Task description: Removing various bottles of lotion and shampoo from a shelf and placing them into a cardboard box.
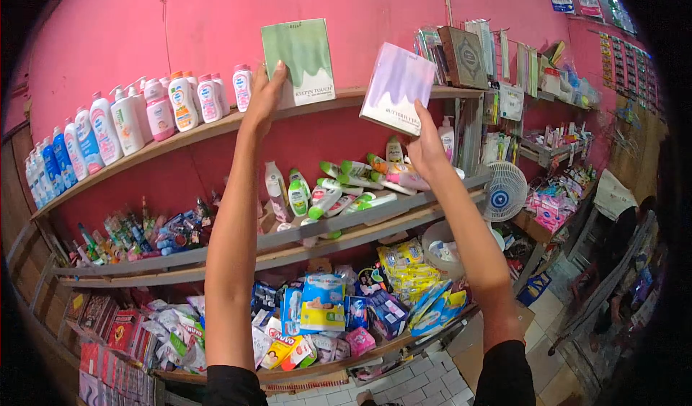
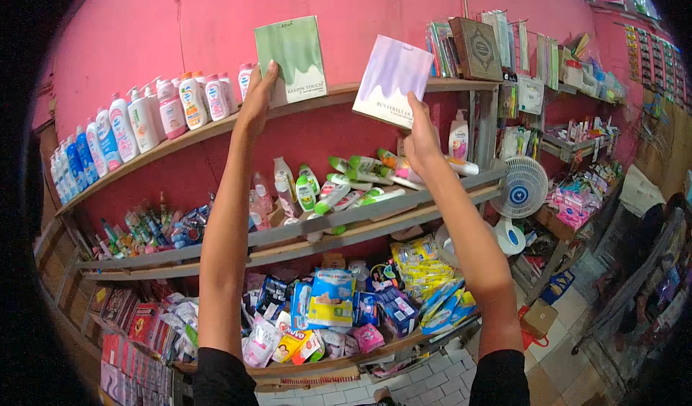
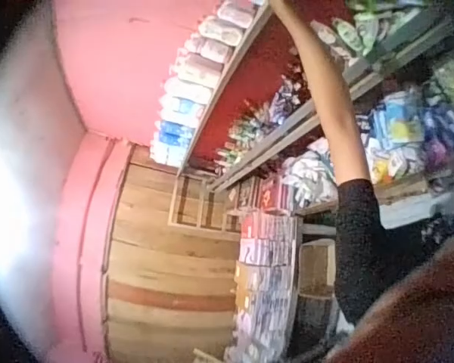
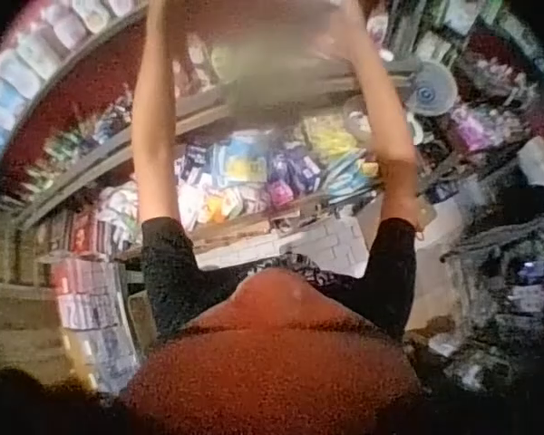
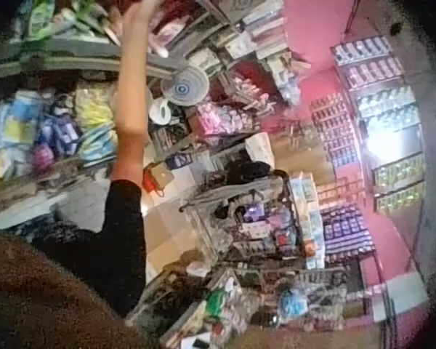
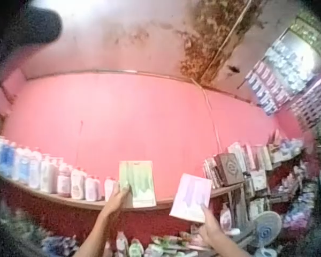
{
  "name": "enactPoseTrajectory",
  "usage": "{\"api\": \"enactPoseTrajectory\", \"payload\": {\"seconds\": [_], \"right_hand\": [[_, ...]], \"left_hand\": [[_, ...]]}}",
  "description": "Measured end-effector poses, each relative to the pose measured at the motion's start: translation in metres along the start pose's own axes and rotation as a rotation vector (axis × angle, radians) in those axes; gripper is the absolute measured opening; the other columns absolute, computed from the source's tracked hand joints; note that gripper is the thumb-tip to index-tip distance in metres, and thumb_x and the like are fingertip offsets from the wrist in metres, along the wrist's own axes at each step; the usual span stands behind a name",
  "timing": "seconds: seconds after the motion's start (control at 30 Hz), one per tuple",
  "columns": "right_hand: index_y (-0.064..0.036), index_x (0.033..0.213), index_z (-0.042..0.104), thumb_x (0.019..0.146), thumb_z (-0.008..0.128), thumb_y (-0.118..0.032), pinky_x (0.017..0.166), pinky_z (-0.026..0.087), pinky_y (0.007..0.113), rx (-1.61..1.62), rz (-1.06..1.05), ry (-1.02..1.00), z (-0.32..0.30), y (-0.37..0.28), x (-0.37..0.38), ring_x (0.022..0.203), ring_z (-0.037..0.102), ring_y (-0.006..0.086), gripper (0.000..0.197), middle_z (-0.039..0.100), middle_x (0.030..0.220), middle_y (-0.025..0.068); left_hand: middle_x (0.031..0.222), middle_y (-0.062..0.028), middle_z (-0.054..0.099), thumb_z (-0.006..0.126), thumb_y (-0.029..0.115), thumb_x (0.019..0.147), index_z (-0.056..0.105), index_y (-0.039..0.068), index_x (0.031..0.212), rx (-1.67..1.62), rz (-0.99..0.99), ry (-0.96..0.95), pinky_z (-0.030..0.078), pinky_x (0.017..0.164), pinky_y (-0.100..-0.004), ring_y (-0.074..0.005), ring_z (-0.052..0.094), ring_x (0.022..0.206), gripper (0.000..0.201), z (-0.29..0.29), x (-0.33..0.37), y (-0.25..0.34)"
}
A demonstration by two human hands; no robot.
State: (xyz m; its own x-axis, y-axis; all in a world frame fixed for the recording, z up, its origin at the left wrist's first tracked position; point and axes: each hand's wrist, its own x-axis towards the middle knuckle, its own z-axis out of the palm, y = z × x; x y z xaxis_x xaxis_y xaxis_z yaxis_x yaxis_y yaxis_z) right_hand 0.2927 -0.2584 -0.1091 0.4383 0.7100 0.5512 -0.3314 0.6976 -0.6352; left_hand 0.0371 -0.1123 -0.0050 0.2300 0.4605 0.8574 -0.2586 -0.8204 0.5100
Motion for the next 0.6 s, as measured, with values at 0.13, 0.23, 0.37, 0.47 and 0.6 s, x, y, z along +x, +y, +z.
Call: {"api": "enactPoseTrajectory", "payload": {"seconds": [0.13, 0.23, 0.37, 0.47, 0.6], "right_hand": [[-0.009, 0.123, 0.047, 0.087, 0.06, -0.041, 0.095, 0.032, 0.029, -0.185, -0.153, -0.004, 0.017, -0.007, 0.052, 0.11, 0.047, 0.0128, 0.05, 0.056, 0.117, 0.0008], [-0.0012, 0.127, 0.043, 0.087, 0.061, -0.037, 0.098, 0.031, 0.028, -0.359, -0.222, -0.065, 0.022, -0.024, 0.09, 0.115, 0.045, 0.0141, 0.057, 0.053, 0.122, 0.0071], [0.0058, 0.118, 0.043, 0.085, 0.065, -0.026, 0.071, 0.049, 0.028, -0.372, -0.222, -0.081, 0.046, -0.02, 0.146, 0.093, 0.057, 0.0186, 0.051, 0.057, 0.106, 0.0157], [0.0077, 0.12, 0.043, 0.081, 0.069, -0.025, 0.067, 0.05, 0.028, -0.674, -0.112, -0.022, 0.044, -0.015, 0.189, 0.089, 0.06, 0.0187, 0.057, 0.059, 0.101, 0.0168], [0.0065, 0.129, 0.043, 0.08, 0.067, -0.017, 0.071, 0.05, 0.032, -0.805, -0.172, -0.01, 0.083, 0.03, 0.205, 0.093, 0.059, 0.0181, 0.059, 0.062, 0.103, 0.0136]], "left_hand": [[0.103, -0.0115, 0.06, 0.057, 0.04, 0.089, 0.048, 0.0, 0.123, -0.038, -0.061, -0.105, 0.043, 0.084, -0.0312, -0.0185, 0.055, 0.096, 0.054, -0.004, 0.032, -0.019], [0.106, -0.0127, 0.059, 0.054, 0.044, 0.089, 0.048, 0.0, 0.124, 0.154, -0.123, -0.16, 0.045, 0.084, -0.0325, -0.021, 0.056, 0.099, 0.056, 0.003, 0.042, -0.018], [0.105, -0.014, 0.06, 0.056, 0.044, 0.088, 0.047, -0.001, 0.124, 0.261, -0.091, -0.13, 0.047, 0.081, -0.0334, -0.021, 0.057, 0.099, 0.058, -0.015, 0.058, -0.047], [0.109, -0.0151, 0.059, 0.056, 0.041, 0.09, 0.046, -0.002, 0.125, 0.277, -0.196, -0.194, 0.046, 0.083, -0.0336, -0.0219, 0.055, 0.103, 0.056, -0.012, 0.059, -0.05], [0.113, -0.0168, 0.057, 0.055, 0.038, 0.091, 0.046, -0.003, 0.124, 0.226, -0.205, -0.213, 0.043, 0.091, -0.034, -0.0231, 0.052, 0.109, 0.054, -0.032, 0.055, -0.059]]}}
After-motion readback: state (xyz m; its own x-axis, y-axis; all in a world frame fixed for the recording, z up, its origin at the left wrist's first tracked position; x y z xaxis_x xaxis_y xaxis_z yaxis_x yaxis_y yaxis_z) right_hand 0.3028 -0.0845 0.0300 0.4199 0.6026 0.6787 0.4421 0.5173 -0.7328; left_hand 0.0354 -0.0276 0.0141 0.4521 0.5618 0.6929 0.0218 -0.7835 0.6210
